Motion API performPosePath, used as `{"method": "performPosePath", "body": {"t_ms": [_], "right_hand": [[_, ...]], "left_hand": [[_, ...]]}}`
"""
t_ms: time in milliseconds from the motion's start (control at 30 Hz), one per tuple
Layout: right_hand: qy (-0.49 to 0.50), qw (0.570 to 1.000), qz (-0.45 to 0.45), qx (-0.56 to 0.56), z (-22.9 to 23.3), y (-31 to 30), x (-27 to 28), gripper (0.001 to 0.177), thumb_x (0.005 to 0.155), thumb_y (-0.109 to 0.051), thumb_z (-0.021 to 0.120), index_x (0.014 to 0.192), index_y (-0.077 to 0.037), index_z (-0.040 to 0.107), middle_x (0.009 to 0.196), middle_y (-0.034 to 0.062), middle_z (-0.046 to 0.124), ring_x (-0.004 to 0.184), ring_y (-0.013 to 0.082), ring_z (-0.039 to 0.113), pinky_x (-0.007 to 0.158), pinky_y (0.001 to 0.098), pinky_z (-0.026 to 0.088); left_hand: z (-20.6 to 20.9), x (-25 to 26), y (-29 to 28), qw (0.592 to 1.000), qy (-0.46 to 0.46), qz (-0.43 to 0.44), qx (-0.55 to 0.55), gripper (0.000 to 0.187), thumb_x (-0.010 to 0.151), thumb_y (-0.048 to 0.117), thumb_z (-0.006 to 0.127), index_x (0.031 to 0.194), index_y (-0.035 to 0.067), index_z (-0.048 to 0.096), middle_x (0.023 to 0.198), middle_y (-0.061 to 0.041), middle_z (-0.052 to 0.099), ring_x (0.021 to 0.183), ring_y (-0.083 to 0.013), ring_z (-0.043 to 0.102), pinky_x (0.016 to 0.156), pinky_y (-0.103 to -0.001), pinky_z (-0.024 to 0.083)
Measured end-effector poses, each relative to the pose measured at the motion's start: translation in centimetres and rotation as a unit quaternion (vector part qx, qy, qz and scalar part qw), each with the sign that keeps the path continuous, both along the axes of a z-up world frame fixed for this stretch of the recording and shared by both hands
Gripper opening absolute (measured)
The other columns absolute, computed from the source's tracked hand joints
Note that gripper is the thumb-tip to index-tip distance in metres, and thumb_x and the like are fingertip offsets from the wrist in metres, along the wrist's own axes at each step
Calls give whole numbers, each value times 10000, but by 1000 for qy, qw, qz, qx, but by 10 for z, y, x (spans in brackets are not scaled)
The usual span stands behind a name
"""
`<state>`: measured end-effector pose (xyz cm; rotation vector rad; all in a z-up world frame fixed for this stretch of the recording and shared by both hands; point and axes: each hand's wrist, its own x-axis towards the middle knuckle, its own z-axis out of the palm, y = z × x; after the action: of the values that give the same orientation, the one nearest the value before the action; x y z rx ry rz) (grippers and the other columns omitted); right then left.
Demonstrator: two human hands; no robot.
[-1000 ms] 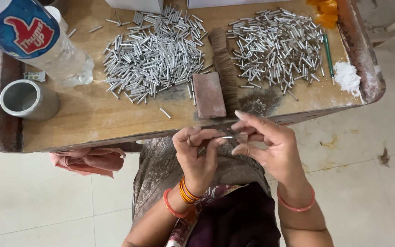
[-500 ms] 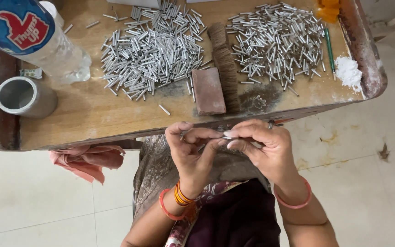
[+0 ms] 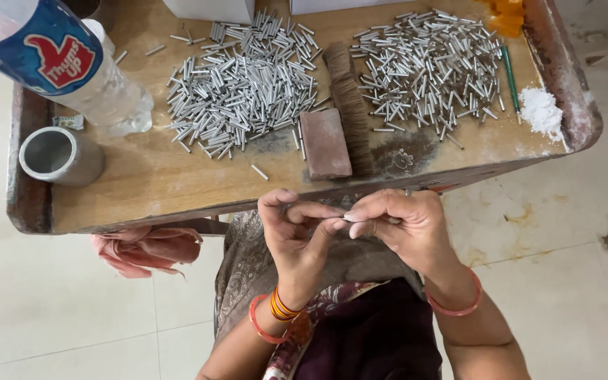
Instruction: The recorder is sorting and inspecting small metal pins on a workbench, using a brush to move them.
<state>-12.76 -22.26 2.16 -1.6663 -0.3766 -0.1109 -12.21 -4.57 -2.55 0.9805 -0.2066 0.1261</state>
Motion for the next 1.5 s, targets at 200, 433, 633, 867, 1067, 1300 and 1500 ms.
{"method": "performPosePath", "body": {"t_ms": [200,433,633,867,1067,1300,1500], "right_hand": [[-190,943,-162,-222,35,33,-7,352,805,-10,842,1131,44,722,971,96,751,863,183,743,760,293,594],[-283,914,-187,-223,9,18,-6,226,869,103,735,1071,4,714,1045,103,724,906,223,743,790,311,628],[-188,903,-304,-240,-3,0,34,309,1104,-123,603,1390,-20,546,1512,212,546,1417,330,541,1189,441,453],[-25,960,-68,272,-35,19,44,622,1175,-357,374,1681,-59,167,1761,171,236,1670,283,205,1383,391,144],[-83,947,-189,-246,21,-3,29,318,1052,-200,583,1315,-28,627,1316,142,636,1187,247,618,997,391,492],[-219,831,-99,-502,30,-18,49,247,791,-62,799,1032,-45,746,915,73,654,811,302,701,696,407,561],[-244,869,-56,-426,26,-28,67,290,731,-91,851,988,-30,729,904,79,662,712,268,672,622,374,548]], "left_hand": [[4,5,-3,998,17,-28,-61,527,947,-114,710,1297,71,363,998,-83,687,892,-126,661,795,-229,552],[2,-3,-10,996,29,-46,-65,478,969,-110,691,1288,63,380,977,-90,670,873,-130,655,790,-235,545],[42,34,-9,967,-104,68,222,546,991,-37,719,1382,52,348,1174,-134,641,1052,-214,674,971,-328,560],[40,61,-9,823,-256,120,493,740,820,-20,802,1421,19,372,1433,-259,438,1300,-459,514,1086,-493,484],[60,59,3,891,-142,38,429,449,862,-37,712,1277,35,559,1353,-188,533,1131,-325,666,944,-375,582],[64,79,-15,792,-249,43,555,356,754,98,775,1096,53,686,1054,-151,565,892,-344,641,741,-430,537],[57,81,-17,759,-240,62,602,239,799,115,771,1023,66,704,987,-127,578,897,-322,625,743,-431,521]]}}
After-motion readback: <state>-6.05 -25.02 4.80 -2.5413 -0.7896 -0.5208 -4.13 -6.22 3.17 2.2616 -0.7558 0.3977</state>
